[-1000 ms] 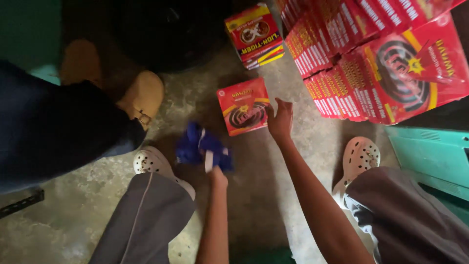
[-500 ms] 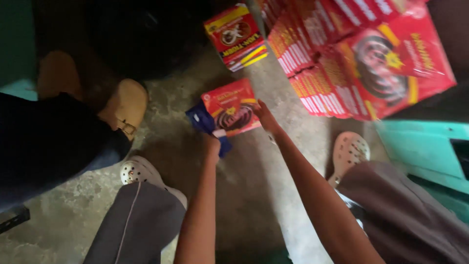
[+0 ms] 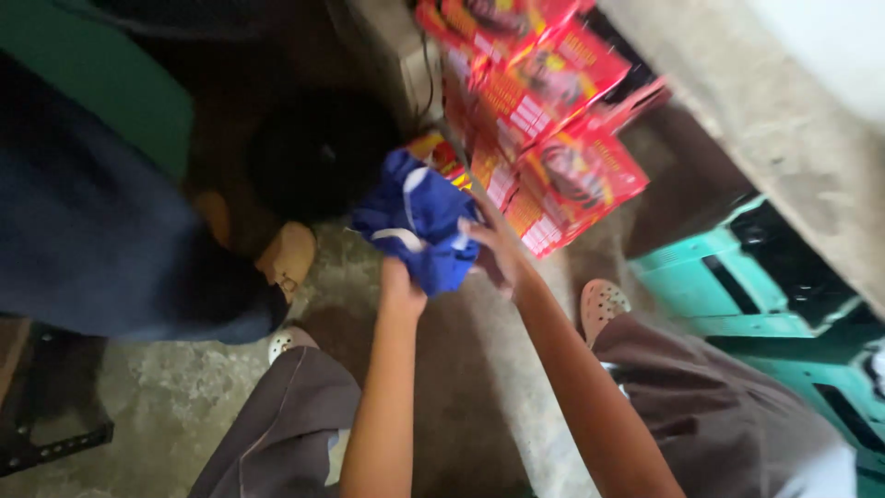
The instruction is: Wiping down boxes of mosquito coils with a cloth and stacking them on the floor in a store's storage area.
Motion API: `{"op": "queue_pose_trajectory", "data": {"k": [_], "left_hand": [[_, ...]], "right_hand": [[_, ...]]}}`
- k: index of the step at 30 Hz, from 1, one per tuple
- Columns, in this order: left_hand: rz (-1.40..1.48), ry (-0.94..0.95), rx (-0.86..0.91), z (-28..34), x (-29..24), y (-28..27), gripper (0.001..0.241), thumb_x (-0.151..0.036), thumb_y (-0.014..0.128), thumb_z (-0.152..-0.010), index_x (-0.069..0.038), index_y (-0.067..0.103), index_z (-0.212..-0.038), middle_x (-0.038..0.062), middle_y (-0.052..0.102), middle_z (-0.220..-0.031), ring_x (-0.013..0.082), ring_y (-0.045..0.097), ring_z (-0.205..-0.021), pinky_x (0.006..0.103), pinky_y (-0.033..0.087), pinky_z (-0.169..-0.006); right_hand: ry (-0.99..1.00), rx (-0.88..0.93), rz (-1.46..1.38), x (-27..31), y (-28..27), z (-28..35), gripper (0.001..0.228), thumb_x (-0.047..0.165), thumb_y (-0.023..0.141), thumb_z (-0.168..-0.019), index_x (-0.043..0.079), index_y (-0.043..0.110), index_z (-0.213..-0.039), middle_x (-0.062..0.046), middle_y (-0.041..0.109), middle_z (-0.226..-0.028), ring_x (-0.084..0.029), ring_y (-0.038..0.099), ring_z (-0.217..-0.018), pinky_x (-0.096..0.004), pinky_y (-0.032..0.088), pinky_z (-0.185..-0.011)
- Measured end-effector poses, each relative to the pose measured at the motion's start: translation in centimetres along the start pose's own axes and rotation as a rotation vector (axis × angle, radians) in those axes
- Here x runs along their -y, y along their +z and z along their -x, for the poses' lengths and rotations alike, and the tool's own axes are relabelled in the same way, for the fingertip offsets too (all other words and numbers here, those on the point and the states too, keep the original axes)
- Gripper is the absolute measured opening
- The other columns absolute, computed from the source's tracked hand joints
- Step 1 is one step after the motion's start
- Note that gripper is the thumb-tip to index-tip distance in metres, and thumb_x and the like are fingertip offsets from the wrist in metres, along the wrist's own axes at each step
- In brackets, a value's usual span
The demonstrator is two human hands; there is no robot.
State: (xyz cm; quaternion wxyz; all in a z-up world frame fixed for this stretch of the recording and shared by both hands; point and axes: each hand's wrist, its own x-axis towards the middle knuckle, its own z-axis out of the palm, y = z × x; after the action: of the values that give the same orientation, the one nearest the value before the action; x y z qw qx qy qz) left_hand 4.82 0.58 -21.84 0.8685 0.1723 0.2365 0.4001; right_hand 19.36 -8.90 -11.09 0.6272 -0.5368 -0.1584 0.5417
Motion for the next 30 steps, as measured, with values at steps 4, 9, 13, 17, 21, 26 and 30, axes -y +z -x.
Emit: {"op": "queue_pose_trajectory", "data": {"k": [4, 9, 13, 17, 21, 26, 30], "left_hand": [[-0.282, 0.078, -0.076, 4.0, -0.3, 6.2, 0.061, -0.019, 0.07, -0.091, -0.005, 0.051, -0.147, 0.007, 0.064, -0.134, 0.0216, 0.063, -0.119, 0.0369, 0.054, -0.097], [-0.645, 0.358, 0.04, 13.5, -5.5, 16.0, 0.083, -0.006, 0.073, -0.073, -0.014, 0.039, -0.149, 0.006, 0.058, -0.136, 0.0182, 0.061, -0.12, 0.0358, 0.055, -0.095], [-0.933, 0.896, 0.241, 16.5, -7.0, 18.2, 0.081, -0.008, 0.083, -0.069, -0.006, 0.044, -0.139, 0.014, 0.055, -0.137, 0.0253, 0.052, -0.129, 0.0417, 0.041, -0.107], [-1.149, 1.004, 0.116, 18.3, -6.4, 19.0, 0.038, -0.011, 0.082, -0.073, -0.011, 0.062, -0.105, 0.008, 0.063, -0.108, 0.027, 0.067, -0.104, 0.0426, 0.055, -0.094], [-1.467, 1.23, 0.033, 21.7, -6.6, 21.6, 0.035, -0.016, 0.08, -0.065, -0.011, 0.066, -0.097, 0.012, 0.062, -0.122, 0.0356, 0.061, -0.112, 0.0468, 0.049, -0.088], [-1.526, 1.307, 0.161, 22.1, -7.4, 22.2, 0.037, -0.029, 0.088, -0.072, -0.011, 0.066, -0.095, 0.014, 0.059, -0.12, 0.0382, 0.057, -0.113, 0.0506, 0.045, -0.094], [-1.163, 0.891, 0.276, 19.7, -7.4, 20.5, 0.021, -0.014, 0.083, -0.087, -0.01, 0.063, -0.093, 0.009, 0.068, -0.103, 0.0248, 0.064, -0.104, 0.0391, 0.05, -0.093]], "right_hand": [[-0.132, 0.135, -0.143, 2.1, 1.0, 4.1, 0.088, 0.001, 0.077, -0.074, 0.018, 0.042, -0.153, -0.007, 0.066, -0.13, -0.025, 0.061, -0.123, -0.043, 0.051, -0.104], [-0.35, 0.101, -0.104, 5.1, 1.7, 9.4, 0.078, -0.01, 0.075, -0.072, 0.011, 0.054, -0.145, -0.005, 0.07, -0.123, -0.02, 0.066, -0.114, -0.038, 0.053, -0.102], [-0.641, 0.09, 0.141, 5.1, 0.7, 11.2, 0.061, -0.016, 0.073, -0.073, 0.004, 0.065, -0.13, -0.002, 0.068, -0.117, -0.015, 0.066, -0.11, -0.032, 0.053, -0.101], [-0.688, 0.019, 0.205, 4.6, -0.1, 11.3, 0.05, -0.017, 0.069, -0.077, 0.0, 0.064, -0.124, -0.004, 0.066, -0.108, -0.015, 0.064, -0.101, -0.032, 0.053, -0.091], [-0.551, -0.047, -0.069, 7.9, 2.2, 15.2, 0.053, -0.008, 0.06, -0.08, 0.01, 0.061, -0.13, -0.001, 0.069, -0.106, -0.014, 0.065, -0.097, -0.03, 0.053, -0.087], [-0.503, 0.095, -0.239, 7.2, 0.3, 15.3, 0.044, 0.004, 0.064, -0.088, 0.01, 0.061, -0.132, -0.002, 0.07, -0.114, -0.016, 0.067, -0.107, -0.033, 0.052, -0.096], [-0.463, 0.246, -0.286, 6.0, -1.8, 14.9, 0.044, 0.012, 0.069, -0.092, 0.008, 0.059, -0.135, -0.004, 0.069, -0.121, -0.019, 0.066, -0.111, -0.039, 0.051, -0.1]]}}
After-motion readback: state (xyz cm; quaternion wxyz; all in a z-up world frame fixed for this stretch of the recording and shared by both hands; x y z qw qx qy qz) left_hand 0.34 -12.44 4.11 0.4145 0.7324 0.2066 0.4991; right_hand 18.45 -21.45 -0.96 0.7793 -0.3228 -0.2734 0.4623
